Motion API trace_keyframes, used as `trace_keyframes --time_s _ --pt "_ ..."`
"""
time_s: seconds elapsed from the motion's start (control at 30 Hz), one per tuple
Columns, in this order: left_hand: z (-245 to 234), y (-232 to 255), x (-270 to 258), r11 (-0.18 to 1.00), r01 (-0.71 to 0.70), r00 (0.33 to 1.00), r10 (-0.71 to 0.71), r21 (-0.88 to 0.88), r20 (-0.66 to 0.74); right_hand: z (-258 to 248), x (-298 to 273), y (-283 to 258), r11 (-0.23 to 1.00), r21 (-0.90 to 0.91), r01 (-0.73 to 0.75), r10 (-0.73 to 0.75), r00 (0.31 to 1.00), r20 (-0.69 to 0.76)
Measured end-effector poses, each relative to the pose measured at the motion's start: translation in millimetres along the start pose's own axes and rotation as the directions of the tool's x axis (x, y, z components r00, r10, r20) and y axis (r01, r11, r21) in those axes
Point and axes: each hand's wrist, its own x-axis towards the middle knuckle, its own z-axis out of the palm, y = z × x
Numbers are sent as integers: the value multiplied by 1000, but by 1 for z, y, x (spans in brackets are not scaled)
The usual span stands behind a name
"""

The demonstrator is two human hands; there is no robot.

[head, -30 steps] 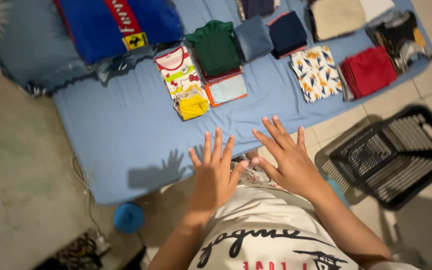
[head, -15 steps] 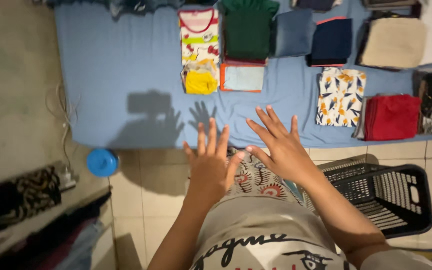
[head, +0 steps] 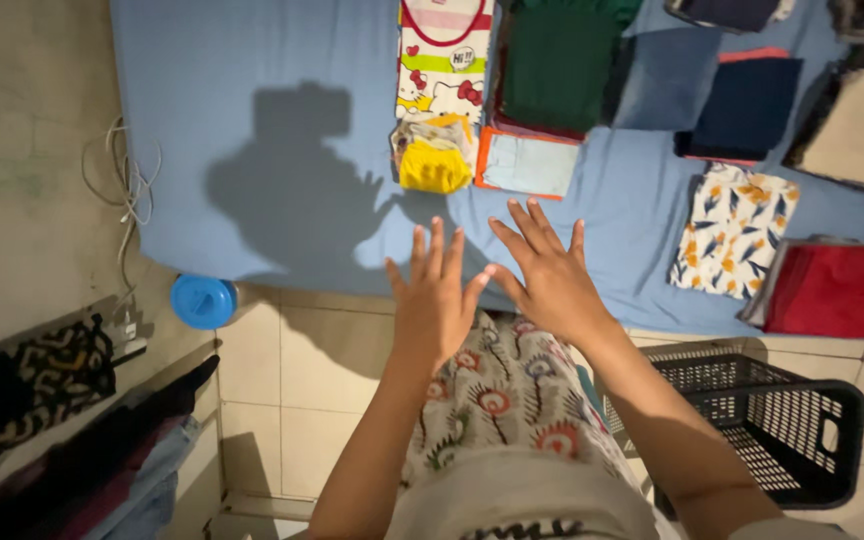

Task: The person takes several folded items of clothing from a bed and places them one by one into a wardrobe, arranging them on top of existing stacks.

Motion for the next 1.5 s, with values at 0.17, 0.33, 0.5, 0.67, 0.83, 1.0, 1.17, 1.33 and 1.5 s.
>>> trace_keyframes --time_s 0.17,0.33,0.5,0.67,0.83,1.0,1.17,1.33,1.5 --pt "48 -43 71 999 -10 1000 11 -31 29 50 67 35 993 -5 -116 116 993 -38" --pt "101 -94 126 999 35 994 -34 -3 104 110 134 74 984 -1 -178 178 983 -48" --pt "179 -141 168 978 43 932 -113 205 345 175 189 109 975 22 -219 220 975 -26" --pt "277 -178 221 921 -10 986 -55 390 155 239 239 139 946 -288 -151 155 988 -10" --pt "337 -202 264 942 82 986 -124 325 110 269 270 172 945 -282 -167 182 983 28" --pt "366 -207 284 918 100 979 -161 383 129 278 290 199 968 -206 -141 130 989 -64" --pt "375 -210 298 909 91 992 -119 406 46 275 307 212 982 -180 -58 32 988 -148" --pt "360 -216 304 911 87 986 -136 403 95 261 314 209 952 -305 -38 21 998 -60" --pt "349 -210 306 894 102 961 -202 437 189 263 336 240 980 -136 -147 166 976 138"
